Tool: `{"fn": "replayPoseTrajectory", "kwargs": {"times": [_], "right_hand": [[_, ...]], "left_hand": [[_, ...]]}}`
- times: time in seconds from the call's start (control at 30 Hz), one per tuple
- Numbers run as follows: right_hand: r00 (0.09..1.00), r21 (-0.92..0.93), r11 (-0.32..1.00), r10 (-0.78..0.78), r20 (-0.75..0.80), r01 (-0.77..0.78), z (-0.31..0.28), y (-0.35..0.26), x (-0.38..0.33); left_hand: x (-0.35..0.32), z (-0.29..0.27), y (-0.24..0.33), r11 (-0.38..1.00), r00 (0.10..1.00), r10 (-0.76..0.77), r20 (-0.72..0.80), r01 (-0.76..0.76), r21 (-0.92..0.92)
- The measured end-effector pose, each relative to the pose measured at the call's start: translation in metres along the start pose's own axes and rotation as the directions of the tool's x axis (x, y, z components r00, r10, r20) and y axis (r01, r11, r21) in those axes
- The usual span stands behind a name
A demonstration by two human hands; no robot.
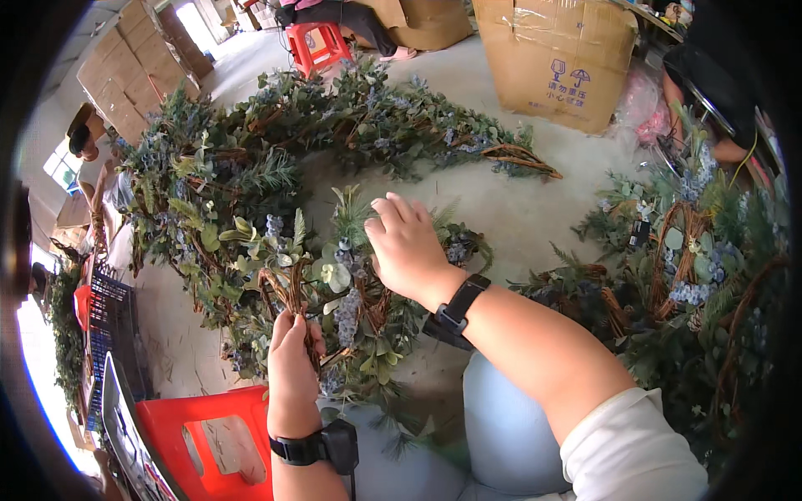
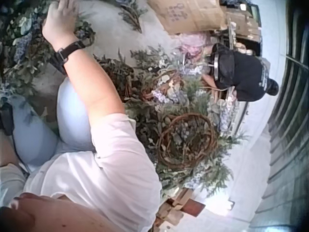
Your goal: Assembling decorative artificial flower and leaf garlands by hand.
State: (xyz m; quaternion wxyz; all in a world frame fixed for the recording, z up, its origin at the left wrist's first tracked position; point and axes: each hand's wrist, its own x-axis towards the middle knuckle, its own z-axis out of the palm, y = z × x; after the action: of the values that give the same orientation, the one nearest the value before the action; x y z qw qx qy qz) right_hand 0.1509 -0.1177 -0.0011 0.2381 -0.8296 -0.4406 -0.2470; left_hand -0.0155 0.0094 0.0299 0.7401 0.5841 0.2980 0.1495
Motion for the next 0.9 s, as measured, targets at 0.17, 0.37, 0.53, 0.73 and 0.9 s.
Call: {"fn": "replayPoseTrajectory", "kwargs": {"times": [0.17, 0.37, 0.53, 0.73, 0.9], "right_hand": [[0.992, -0.111, 0.994, 0.005, 0.130, 0.009, 0.000, -0.005, -0.001], [0.870, -0.167, 0.929, 0.367, 0.329, -0.329, 0.010, -0.009, -0.009], [0.885, -0.441, 0.893, 0.272, 0.378, -0.087, 0.011, -0.018, -0.014], [0.985, -0.214, 0.974, -0.037, 0.167, 0.073, 0.021, -0.012, -0.002], [0.944, -0.098, 0.988, -0.081, 0.321, 0.118, 0.030, 0.002, 0.001]], "left_hand": [[-0.003, 0.003, 0.003, 1.000, 1.000, -0.009, 0.019, 0.009, -0.025], [0.001, -0.001, 0.002, 0.999, 0.999, -0.036, 0.041, 0.038, -0.037], [0.000, -0.005, 0.002, 0.999, 0.999, -0.010, 0.048, 0.011, -0.037], [0.001, -0.001, 0.005, 0.999, 0.999, -0.028, 0.015, 0.029, -0.041], [0.002, -0.004, 0.001, 0.998, 0.999, -0.029, 0.035, 0.030, -0.050]]}}
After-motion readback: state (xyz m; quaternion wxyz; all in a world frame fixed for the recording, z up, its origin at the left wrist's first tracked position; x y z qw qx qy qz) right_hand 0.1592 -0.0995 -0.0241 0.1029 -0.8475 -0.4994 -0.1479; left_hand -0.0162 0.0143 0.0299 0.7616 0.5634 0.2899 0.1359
